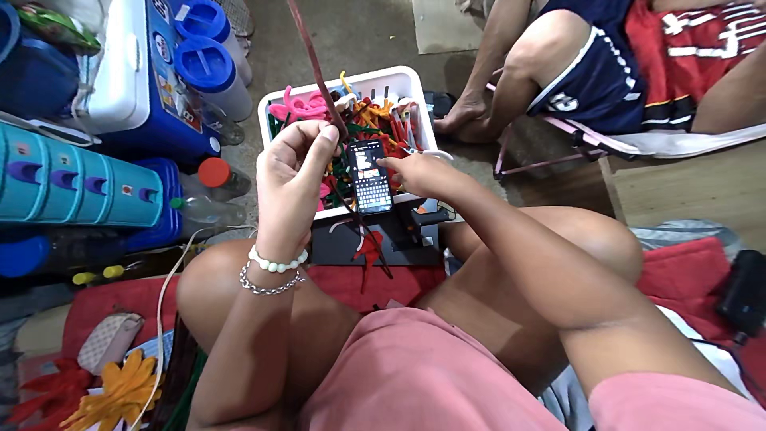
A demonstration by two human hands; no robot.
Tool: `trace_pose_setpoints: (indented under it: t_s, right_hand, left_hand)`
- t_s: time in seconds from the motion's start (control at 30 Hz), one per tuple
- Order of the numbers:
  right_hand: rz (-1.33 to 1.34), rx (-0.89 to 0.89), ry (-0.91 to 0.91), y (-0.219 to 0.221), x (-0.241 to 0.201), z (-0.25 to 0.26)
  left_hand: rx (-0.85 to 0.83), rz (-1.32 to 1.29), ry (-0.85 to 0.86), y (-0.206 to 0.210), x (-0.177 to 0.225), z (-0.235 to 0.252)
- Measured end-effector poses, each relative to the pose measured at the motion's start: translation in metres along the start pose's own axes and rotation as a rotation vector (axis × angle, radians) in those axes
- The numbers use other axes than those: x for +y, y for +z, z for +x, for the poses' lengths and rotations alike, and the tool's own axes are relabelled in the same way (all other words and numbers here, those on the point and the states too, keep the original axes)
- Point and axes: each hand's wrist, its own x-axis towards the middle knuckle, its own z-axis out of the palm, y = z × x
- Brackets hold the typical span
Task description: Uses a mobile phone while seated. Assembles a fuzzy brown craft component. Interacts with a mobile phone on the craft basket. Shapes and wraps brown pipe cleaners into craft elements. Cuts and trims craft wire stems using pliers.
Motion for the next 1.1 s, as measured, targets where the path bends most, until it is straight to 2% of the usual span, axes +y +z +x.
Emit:
trace_pose_setpoints:
  t_s: [0.2, 0.37, 0.73, 0.8, 0.97, 1.03, 1.1]
  right_hand:
    - [-0.032, -0.062, 0.03, 0.001, 0.0, 0.002]
    - [-0.007, 0.003, -0.065, 0.0, 0.004, -0.002]
    - [-0.003, 0.04, -0.089, -0.004, 0.007, -0.005]
    - [0.029, 0.159, -0.168, -0.005, 0.01, -0.009]
    - [0.266, 0.692, -0.442, -0.015, -0.005, -0.032]
    - [0.464, 0.817, -0.514, -0.023, -0.021, -0.053]
    - [0.665, 0.866, -0.616, -0.025, -0.031, -0.071]
  left_hand:
    - [0.006, -0.005, -0.002, 0.0, 0.001, 0.0]
    - [0.0, -0.013, 0.01, -0.001, 0.001, 0.0]
    - [0.002, 0.001, 0.009, 0.0, 0.002, 0.0]
    - [-0.005, -0.002, 0.008, 0.0, 0.001, 0.0]
    - [-0.082, 0.112, -0.023, -0.001, 0.008, -0.01]
    - [-0.126, 0.133, -0.01, 0.0, 0.007, -0.012]
    - [-0.159, 0.106, -0.039, 0.002, 0.007, -0.013]
